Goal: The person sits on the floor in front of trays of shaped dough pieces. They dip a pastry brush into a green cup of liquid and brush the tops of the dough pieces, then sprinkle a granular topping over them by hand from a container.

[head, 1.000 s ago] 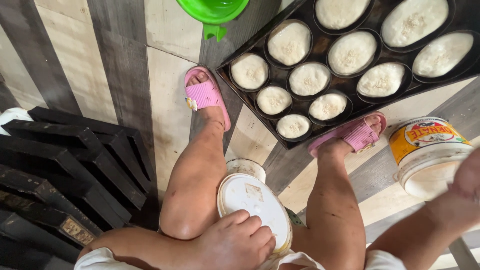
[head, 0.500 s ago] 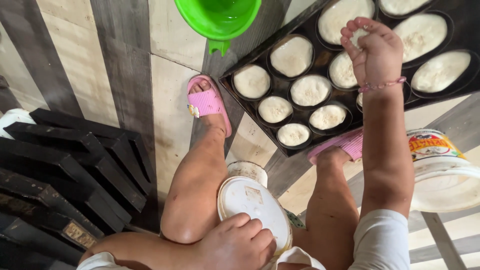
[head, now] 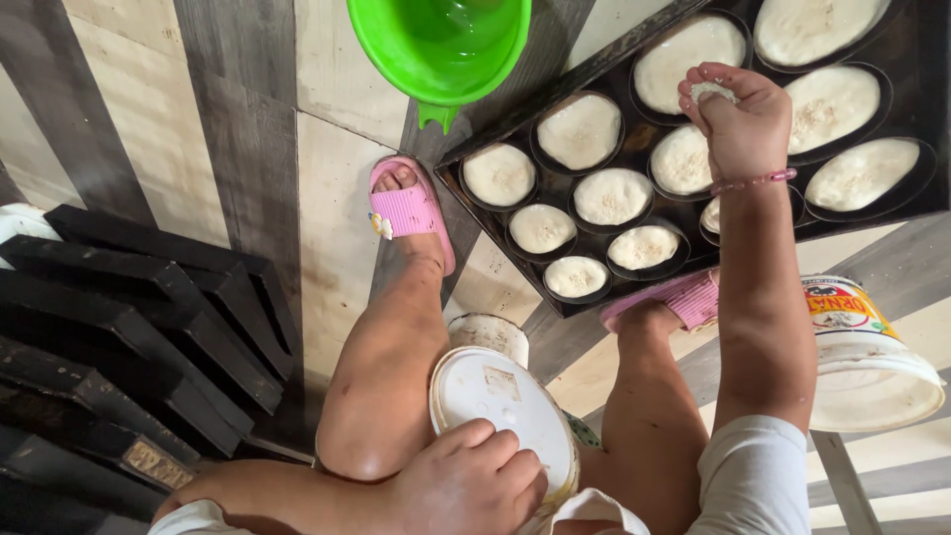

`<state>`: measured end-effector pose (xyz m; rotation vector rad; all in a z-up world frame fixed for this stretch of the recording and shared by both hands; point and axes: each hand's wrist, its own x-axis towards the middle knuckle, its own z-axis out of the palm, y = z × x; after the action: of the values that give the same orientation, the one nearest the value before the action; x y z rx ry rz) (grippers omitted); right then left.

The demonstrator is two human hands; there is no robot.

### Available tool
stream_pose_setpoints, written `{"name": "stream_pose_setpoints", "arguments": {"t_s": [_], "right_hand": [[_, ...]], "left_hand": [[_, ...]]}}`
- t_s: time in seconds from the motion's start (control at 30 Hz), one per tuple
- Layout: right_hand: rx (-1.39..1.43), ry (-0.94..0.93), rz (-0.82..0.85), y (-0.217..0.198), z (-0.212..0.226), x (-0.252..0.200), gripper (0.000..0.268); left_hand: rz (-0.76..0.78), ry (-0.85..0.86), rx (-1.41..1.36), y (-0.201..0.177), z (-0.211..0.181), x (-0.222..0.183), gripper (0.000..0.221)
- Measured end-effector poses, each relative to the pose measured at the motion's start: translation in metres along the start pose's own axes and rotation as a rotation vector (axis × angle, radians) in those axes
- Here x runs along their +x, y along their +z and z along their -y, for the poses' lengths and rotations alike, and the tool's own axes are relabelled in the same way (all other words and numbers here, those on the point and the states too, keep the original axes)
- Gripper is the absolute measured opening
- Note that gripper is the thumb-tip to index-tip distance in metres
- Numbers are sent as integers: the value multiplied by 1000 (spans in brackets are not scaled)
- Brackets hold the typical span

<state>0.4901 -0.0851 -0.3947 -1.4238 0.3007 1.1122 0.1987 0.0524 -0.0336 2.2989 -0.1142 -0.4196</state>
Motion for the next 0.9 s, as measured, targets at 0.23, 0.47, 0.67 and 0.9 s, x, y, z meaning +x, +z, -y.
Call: {"name": "stream_pose_setpoints", "arguments": {"t_s": [0.23,0.47,0.67,0.9], "right_hand": [[-150,-96,-13,-5,-3,0,23],[-175,-104,-39,-3,0,-2,22],[-201,-106,-43,-5,0,-1,20],[-138,-107,-48,-13,0,0,18]], "left_hand": [[-1,-1,7,-1,-1,-1,14],[-12,-2,-3,-3,-1,0,14],[-6,-12,-5,0,-1,0,17],[-5,-15,-10,0,-1,-1,18]]}}
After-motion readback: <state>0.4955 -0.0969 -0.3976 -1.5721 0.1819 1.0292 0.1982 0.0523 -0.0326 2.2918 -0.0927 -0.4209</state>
